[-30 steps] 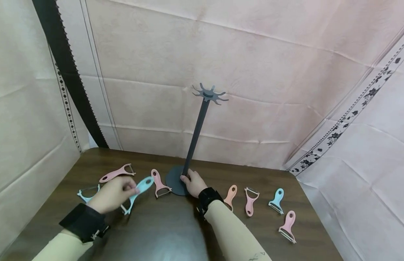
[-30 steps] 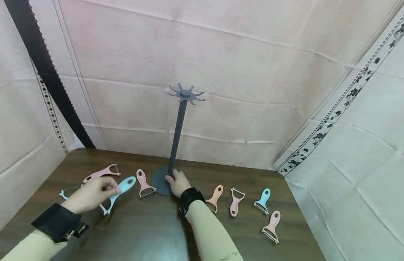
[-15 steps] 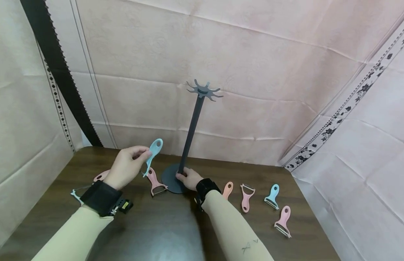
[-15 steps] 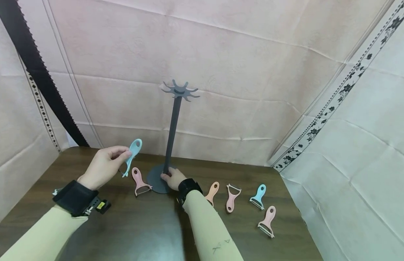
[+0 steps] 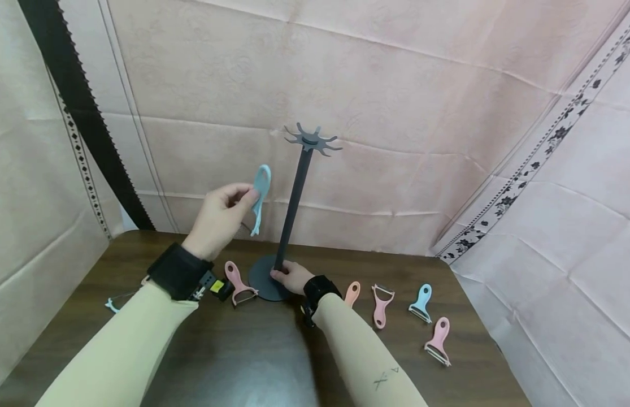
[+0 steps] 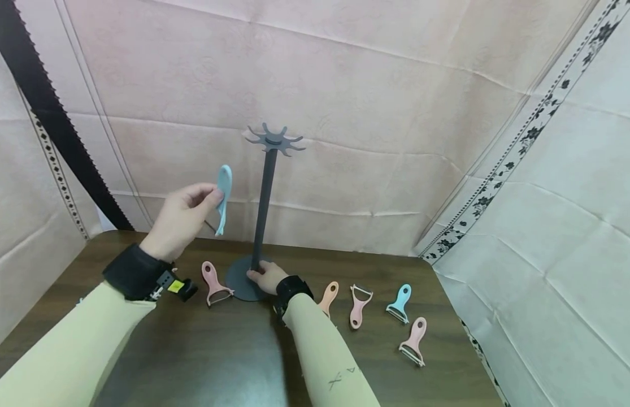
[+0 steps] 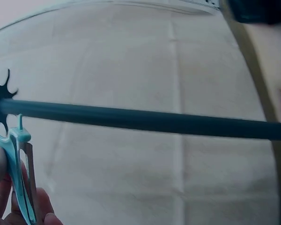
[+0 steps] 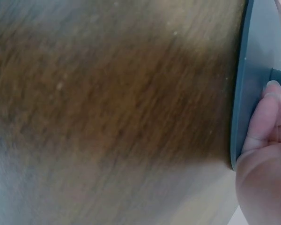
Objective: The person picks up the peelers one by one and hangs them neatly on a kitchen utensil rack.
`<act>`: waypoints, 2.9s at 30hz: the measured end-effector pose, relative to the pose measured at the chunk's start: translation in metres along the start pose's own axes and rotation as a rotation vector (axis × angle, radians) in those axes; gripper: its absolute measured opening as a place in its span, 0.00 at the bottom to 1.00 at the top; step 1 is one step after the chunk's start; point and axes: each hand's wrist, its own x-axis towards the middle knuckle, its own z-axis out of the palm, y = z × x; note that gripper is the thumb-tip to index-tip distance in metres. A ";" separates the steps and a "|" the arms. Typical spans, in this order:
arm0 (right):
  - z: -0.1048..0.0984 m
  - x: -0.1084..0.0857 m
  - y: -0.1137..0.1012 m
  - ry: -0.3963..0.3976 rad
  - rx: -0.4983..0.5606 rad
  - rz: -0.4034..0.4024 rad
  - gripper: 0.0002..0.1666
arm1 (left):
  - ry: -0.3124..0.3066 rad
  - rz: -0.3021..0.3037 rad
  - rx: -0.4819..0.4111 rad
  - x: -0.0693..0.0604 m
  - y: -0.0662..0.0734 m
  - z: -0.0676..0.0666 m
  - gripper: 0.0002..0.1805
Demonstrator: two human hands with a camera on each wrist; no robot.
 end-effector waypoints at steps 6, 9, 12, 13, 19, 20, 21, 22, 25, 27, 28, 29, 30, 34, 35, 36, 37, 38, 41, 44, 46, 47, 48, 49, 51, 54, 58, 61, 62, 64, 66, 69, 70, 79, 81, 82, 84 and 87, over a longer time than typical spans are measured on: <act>0.007 0.003 0.001 0.013 0.011 -0.009 0.19 | -0.028 0.038 -0.011 0.025 0.016 0.001 0.20; 0.007 0.005 0.001 0.018 0.009 -0.007 0.18 | -0.032 0.075 0.045 0.032 0.020 0.000 0.20; 0.006 0.004 0.001 0.019 0.011 -0.011 0.18 | -0.032 0.097 0.069 0.037 0.024 0.000 0.20; 0.006 0.004 0.001 0.020 0.009 -0.012 0.18 | -0.035 0.100 0.065 0.038 0.026 0.001 0.19; 0.005 0.003 0.004 0.021 0.021 -0.010 0.18 | -0.047 0.148 0.066 0.052 0.032 0.002 0.19; 0.005 0.003 0.004 0.021 0.026 -0.010 0.18 | -0.045 0.155 0.069 0.055 0.032 0.002 0.19; 0.005 0.003 0.004 0.023 0.027 -0.006 0.18 | -0.043 0.156 0.068 0.058 0.032 0.001 0.18; 0.005 0.002 0.004 0.024 0.030 -0.008 0.17 | -0.041 0.152 0.063 0.060 0.032 0.001 0.18; 0.004 -0.002 0.001 0.028 0.046 -0.019 0.17 | -0.034 0.114 0.052 0.067 0.030 -0.001 0.19; 0.003 -0.005 -0.001 0.031 0.052 -0.025 0.17 | -0.032 0.067 0.031 0.071 0.029 0.000 0.20; 0.003 -0.006 -0.002 0.032 0.054 -0.030 0.17 | -0.034 0.039 0.012 0.073 0.028 0.000 0.20; 0.003 -0.008 -0.002 0.034 0.054 -0.033 0.17 | -0.040 0.008 -0.006 0.076 0.027 0.001 0.21; 0.003 -0.009 -0.003 0.038 0.053 -0.034 0.17 | -0.043 -0.022 -0.020 0.079 0.026 0.002 0.21; 0.006 -0.007 -0.002 0.047 0.044 -0.043 0.17 | -0.057 -0.077 -0.031 0.091 0.025 0.007 0.22; 0.007 -0.005 -0.001 0.050 0.041 -0.041 0.17 | -0.057 -0.077 -0.016 0.094 0.025 0.008 0.22; 0.009 -0.003 0.001 0.050 0.041 -0.038 0.17 | -0.055 -0.070 0.000 0.096 0.025 0.009 0.22; 0.009 -0.001 0.003 0.051 0.040 -0.037 0.17 | -0.052 -0.066 0.009 0.098 0.026 0.011 0.23; 0.010 0.001 0.005 0.053 0.042 -0.038 0.17 | -0.054 -0.060 0.016 0.100 0.026 0.012 0.23; 0.012 0.006 0.009 0.060 0.039 -0.039 0.16 | -0.059 -0.068 0.033 0.104 0.025 0.015 0.24; 0.013 0.008 0.010 0.069 0.033 -0.050 0.15 | -0.072 -0.090 0.036 0.108 0.025 0.018 0.22; 0.013 0.008 0.010 0.072 0.024 -0.054 0.15 | -0.088 -0.104 0.046 0.110 0.025 0.019 0.21; 0.013 0.007 0.009 0.073 0.023 -0.054 0.16 | -0.100 -0.106 0.053 0.111 0.025 0.020 0.21; 0.013 0.006 0.008 0.072 0.023 -0.056 0.16 | -0.112 -0.106 0.062 0.112 0.025 0.020 0.21; 0.013 0.005 0.006 0.070 0.025 -0.059 0.16 | -0.124 -0.105 0.070 0.113 0.025 0.020 0.20; 0.013 0.003 0.003 0.068 0.025 -0.067 0.16 | -0.147 -0.104 0.076 0.116 0.026 0.021 0.20; 0.012 -0.002 -0.002 0.065 0.024 -0.076 0.16 | -0.165 -0.112 0.077 0.119 0.027 0.021 0.20; 0.011 -0.006 -0.006 0.069 0.017 -0.075 0.17 | -0.188 -0.135 0.046 0.122 0.028 0.023 0.20; 0.011 -0.006 -0.005 0.071 0.019 -0.074 0.17 | -0.225 -0.148 -0.020 0.124 0.028 0.025 0.19; 0.011 -0.006 -0.005 0.071 0.021 -0.072 0.17 | -0.241 -0.152 -0.040 0.125 0.028 0.025 0.18; 0.011 -0.004 -0.003 0.070 0.023 -0.072 0.17 | -0.275 -0.157 -0.077 0.125 0.027 0.026 0.17; 0.012 -0.003 -0.002 0.072 0.018 -0.076 0.16 | -0.309 -0.182 -0.107 0.125 0.025 0.027 0.16; 0.013 -0.001 0.001 0.078 0.010 -0.091 0.16 | -0.355 -0.215 -0.141 0.123 0.023 0.028 0.16; 0.013 0.000 0.002 0.080 0.006 -0.094 0.15 | -0.363 -0.226 -0.153 0.122 0.022 0.029 0.16; 0.010 -0.001 0.002 0.076 0.013 -0.093 0.16 | -0.379 -0.215 -0.242 0.118 0.012 0.030 0.14; 0.009 -0.003 0.000 0.072 0.006 -0.097 0.16 | -0.385 -0.218 -0.255 0.116 0.008 0.028 0.15; 0.008 -0.004 -0.001 0.071 0.005 -0.099 0.16 | -0.387 -0.217 -0.253 0.115 0.006 0.026 0.15; 0.007 -0.006 -0.002 0.070 0.001 -0.101 0.17 | -0.388 -0.228 -0.253 0.112 0.001 0.022 0.18; 0.007 -0.007 -0.002 0.071 0.000 -0.101 0.17 | -0.397 -0.230 -0.183 0.105 -0.008 0.013 0.26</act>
